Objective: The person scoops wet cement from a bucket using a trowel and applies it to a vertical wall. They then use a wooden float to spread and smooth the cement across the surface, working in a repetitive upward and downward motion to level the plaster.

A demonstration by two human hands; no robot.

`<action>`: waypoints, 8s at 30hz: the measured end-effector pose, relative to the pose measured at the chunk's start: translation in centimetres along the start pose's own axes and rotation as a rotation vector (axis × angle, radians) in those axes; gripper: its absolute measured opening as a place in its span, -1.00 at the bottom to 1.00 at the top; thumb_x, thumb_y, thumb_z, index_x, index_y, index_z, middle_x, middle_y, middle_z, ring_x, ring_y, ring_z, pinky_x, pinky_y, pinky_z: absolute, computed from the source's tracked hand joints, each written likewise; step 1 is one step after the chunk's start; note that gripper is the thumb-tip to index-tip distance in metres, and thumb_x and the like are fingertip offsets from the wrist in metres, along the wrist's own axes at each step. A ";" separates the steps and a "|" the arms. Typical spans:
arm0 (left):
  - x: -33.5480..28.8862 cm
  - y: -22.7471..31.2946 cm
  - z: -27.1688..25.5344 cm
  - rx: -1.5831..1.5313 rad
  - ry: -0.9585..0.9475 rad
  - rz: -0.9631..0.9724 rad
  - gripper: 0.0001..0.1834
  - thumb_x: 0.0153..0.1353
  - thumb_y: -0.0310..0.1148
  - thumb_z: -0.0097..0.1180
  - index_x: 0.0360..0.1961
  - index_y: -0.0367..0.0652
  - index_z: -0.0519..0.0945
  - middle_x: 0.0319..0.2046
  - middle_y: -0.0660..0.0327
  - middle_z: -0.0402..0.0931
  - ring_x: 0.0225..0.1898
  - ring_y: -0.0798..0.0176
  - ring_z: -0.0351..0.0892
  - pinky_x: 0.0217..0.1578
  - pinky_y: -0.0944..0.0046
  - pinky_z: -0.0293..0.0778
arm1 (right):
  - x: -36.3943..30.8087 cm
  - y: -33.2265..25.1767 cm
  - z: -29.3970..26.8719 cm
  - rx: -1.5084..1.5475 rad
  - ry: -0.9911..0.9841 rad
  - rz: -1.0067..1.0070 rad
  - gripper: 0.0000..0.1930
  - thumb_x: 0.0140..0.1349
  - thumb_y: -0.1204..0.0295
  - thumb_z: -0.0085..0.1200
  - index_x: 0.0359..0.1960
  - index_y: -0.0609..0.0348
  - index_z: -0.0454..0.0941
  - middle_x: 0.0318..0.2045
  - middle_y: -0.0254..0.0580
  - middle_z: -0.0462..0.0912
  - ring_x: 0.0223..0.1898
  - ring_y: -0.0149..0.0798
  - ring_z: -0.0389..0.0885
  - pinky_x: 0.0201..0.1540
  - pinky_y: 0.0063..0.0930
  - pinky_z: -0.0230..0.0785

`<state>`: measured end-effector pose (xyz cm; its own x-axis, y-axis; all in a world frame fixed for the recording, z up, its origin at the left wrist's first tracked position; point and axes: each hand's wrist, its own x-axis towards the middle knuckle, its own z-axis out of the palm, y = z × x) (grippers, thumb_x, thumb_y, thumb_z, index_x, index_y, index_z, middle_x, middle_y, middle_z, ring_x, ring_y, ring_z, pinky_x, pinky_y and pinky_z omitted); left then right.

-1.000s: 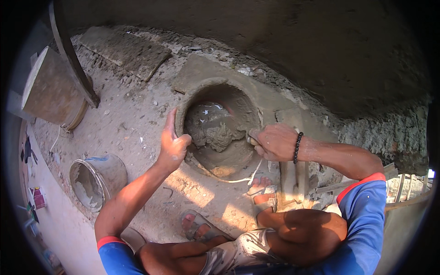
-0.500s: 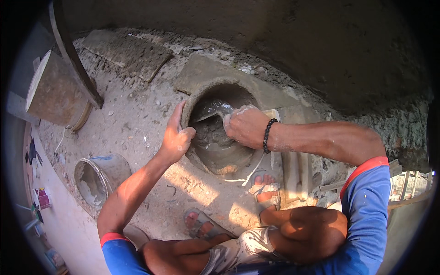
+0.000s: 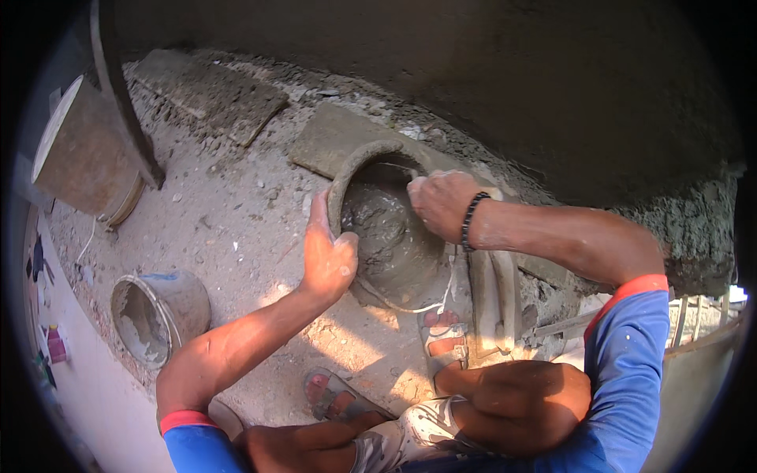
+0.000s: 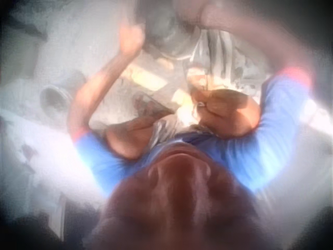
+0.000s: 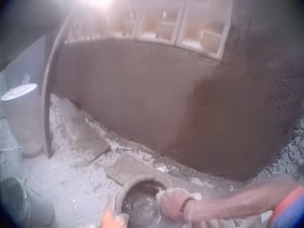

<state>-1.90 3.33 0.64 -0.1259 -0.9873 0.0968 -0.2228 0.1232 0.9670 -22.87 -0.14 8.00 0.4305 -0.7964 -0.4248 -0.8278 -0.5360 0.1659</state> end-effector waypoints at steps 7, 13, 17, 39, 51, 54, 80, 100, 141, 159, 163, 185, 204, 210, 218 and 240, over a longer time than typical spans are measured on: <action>-0.3 1.0 1.2 -0.275 -0.029 -0.097 -0.21 -0.14 -0.63 -0.17 0.29 -0.50 0.18 0.12 -0.11 0.38 0.19 0.08 0.34 0.30 0.22 0.13 | 0.7 2.9 3.5 0.132 -0.603 -0.186 -0.72 0.06 0.40 0.17 -0.19 0.25 0.55 -0.30 -0.02 0.68 -0.28 -0.06 0.67 -0.28 -0.20 0.56; -1.2 -0.8 -0.3 -0.298 -0.068 -0.192 -0.23 -0.14 -0.63 -0.17 0.25 -0.54 0.22 0.11 -0.12 0.39 0.20 0.12 0.33 0.29 0.23 0.13 | -1.5 1.3 7.3 1.085 -0.796 0.093 -0.90 -0.01 0.49 0.13 -0.43 0.23 0.52 -0.61 -0.23 0.53 -0.64 -0.29 0.53 -0.58 -0.28 0.47; -1.0 -1.6 -2.3 -0.223 -0.058 -0.114 -0.25 -0.12 -0.63 -0.16 0.25 -0.54 0.22 0.07 -0.10 0.41 0.15 0.14 0.36 0.26 0.24 0.17 | -1.7 -1.9 7.9 1.554 -0.789 0.062 -0.84 0.07 0.52 0.12 -0.30 0.20 0.46 -0.64 -0.30 0.43 -0.67 -0.41 0.48 -0.69 -0.43 0.38; 0.8 -1.4 -2.3 -0.464 0.148 -0.415 -0.04 -0.10 -0.72 -0.12 0.46 -0.27 -0.01 -0.44 0.25 0.39 -0.54 0.47 0.27 -0.58 0.42 0.17 | -2.5 -1.4 4.2 0.206 -0.012 -0.272 -0.86 0.12 0.54 0.00 -0.35 0.37 0.54 -0.43 0.16 0.65 -0.30 0.11 0.69 -0.28 -0.09 0.54; 1.0 -1.9 -2.3 -0.339 0.045 -0.375 -0.05 -0.09 -0.71 -0.09 0.45 -0.25 0.02 -0.38 0.21 0.42 -0.53 0.45 0.29 -0.54 0.41 0.23 | -1.1 0.5 2.9 0.101 -0.116 -0.192 -0.83 0.14 0.44 0.04 -0.31 0.28 0.59 -0.47 0.14 0.66 -0.33 0.13 0.70 -0.29 -0.07 0.55; 1.0 -0.2 -3.2 -0.357 0.041 -0.427 -0.05 -0.09 -0.71 -0.09 0.45 -0.25 0.02 -0.34 0.16 0.43 -0.50 0.44 0.31 -0.50 0.39 0.27 | -2.2 1.2 -0.8 0.077 -0.041 -0.089 -0.83 0.14 0.47 0.02 -0.29 0.30 0.58 -0.47 0.13 0.66 -0.32 0.12 0.70 -0.28 -0.06 0.55; 1.8 0.2 -2.9 -0.304 0.001 -0.453 -0.06 -0.09 -0.69 -0.08 0.45 -0.18 0.06 -0.57 0.32 0.28 -0.57 0.48 0.21 -0.56 0.42 0.14 | -1.6 1.0 -2.5 0.010 -0.042 -0.162 -0.85 0.07 0.46 0.08 -0.39 0.23 0.67 -0.46 0.06 0.68 -0.33 0.05 0.71 -0.28 -0.11 0.55; 0.7 -0.9 -1.6 -0.265 0.039 -0.336 -0.11 -0.07 -0.68 -0.09 0.41 -0.31 0.08 -0.38 0.19 0.42 -0.51 0.46 0.32 -0.51 0.44 0.24 | 5.4 0.6 -0.3 0.213 -0.770 -0.232 -0.70 0.18 0.32 0.06 -0.13 0.25 0.59 -0.39 -0.06 0.65 -0.31 -0.13 0.66 -0.29 -0.23 0.52; 1.8 2.2 -5.9 0.449 -0.063 0.387 -0.81 0.20 -0.44 0.20 -0.16 -0.19 0.56 0.16 -0.02 0.41 0.30 -0.15 0.30 0.36 -0.07 0.05 | -16.4 10.4 3.9 1.282 0.011 0.338 -0.66 0.36 0.12 0.02 -0.33 0.18 0.49 -0.65 -0.38 0.42 -0.69 -0.49 0.39 -0.67 -0.56 0.26; 0.7 -2.3 -1.0 -0.520 0.324 -0.477 -0.24 0.09 -0.57 -0.07 0.39 -0.31 0.09 -0.11 0.00 0.49 -0.16 0.15 0.50 -0.07 0.19 0.50 | -13.3 -5.4 4.4 1.944 -0.592 0.307 -0.68 0.45 0.18 -0.15 -0.27 0.21 0.41 -0.63 -0.24 0.48 -0.70 -0.37 0.47 -0.73 -0.46 0.35; 0.3 -0.2 -1.1 -0.461 0.229 -0.527 -0.36 0.12 -0.54 -0.08 0.29 -0.30 0.17 -0.13 0.00 0.48 -0.12 0.15 0.50 -0.04 0.16 0.51 | -10.5 -5.1 2.3 2.192 -0.679 0.276 -0.65 0.44 0.13 -0.15 -0.23 0.20 0.43 -0.61 -0.26 0.47 -0.67 -0.35 0.46 -0.71 -0.44 0.35; -0.1 -1.4 -1.4 -0.435 0.108 -0.345 -0.30 0.10 -0.64 -0.12 0.33 -0.44 0.08 0.01 -0.07 0.45 -0.04 0.18 0.48 0.03 0.23 0.44 | -8.3 8.1 1.5 -0.409 0.047 -0.008 -0.62 0.25 0.53 -0.08 0.10 -0.01 0.52 -0.35 0.00 0.58 -0.32 0.02 0.63 -0.23 -0.10 0.47; 1.7 -1.1 -1.4 -0.673 0.292 -0.556 -0.44 0.34 -0.29 0.07 0.25 -0.29 0.19 0.09 -0.07 0.40 0.05 0.08 0.50 0.06 0.09 0.53 | -6.2 -1.0 -0.4 0.706 -0.027 -0.105 -0.74 0.21 0.37 0.04 -0.19 0.32 0.38 -0.49 0.20 0.55 -0.29 0.33 0.53 -0.21 0.12 0.36; 2.5 0.5 -1.5 -0.768 0.227 -0.576 -0.53 0.37 -0.30 0.03 0.20 -0.28 0.23 0.08 -0.03 0.40 0.07 0.08 0.50 0.06 0.05 0.55 | -6.8 3.9 4.4 0.435 0.042 -0.060 -0.72 0.17 0.33 0.07 -0.24 0.33 0.43 -0.42 0.18 0.47 -0.33 0.27 0.47 -0.27 -0.02 0.31; 4.2 -0.4 -2.4 -0.746 0.237 -0.642 -0.62 0.38 -0.35 -0.03 0.12 -0.29 0.25 0.02 -0.07 0.41 -0.02 0.05 0.56 -0.03 0.03 0.63 | -10.7 9.0 5.5 0.333 0.190 -0.366 -0.70 -0.08 0.45 0.13 -0.24 0.18 0.49 -0.51 -0.07 0.35 -0.46 0.05 0.45 -0.42 -0.13 0.31; 2.8 0.0 -3.9 -0.729 0.129 -0.669 -0.43 0.35 -0.45 -0.06 0.33 -0.20 0.08 0.08 -0.03 0.40 0.01 0.11 0.55 0.03 0.09 0.60 | -5.6 6.6 5.6 0.818 0.008 -0.023 -0.71 0.17 0.29 0.10 -0.19 0.26 0.47 -0.47 0.10 0.55 -0.39 0.17 0.52 -0.33 -0.14 0.40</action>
<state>1.53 0.20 1.85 -0.0752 -0.8399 -0.5375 0.4440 -0.5109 0.7361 -32.75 2.34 6.50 0.4503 -0.7916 -0.4131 -0.8182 -0.1805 -0.5459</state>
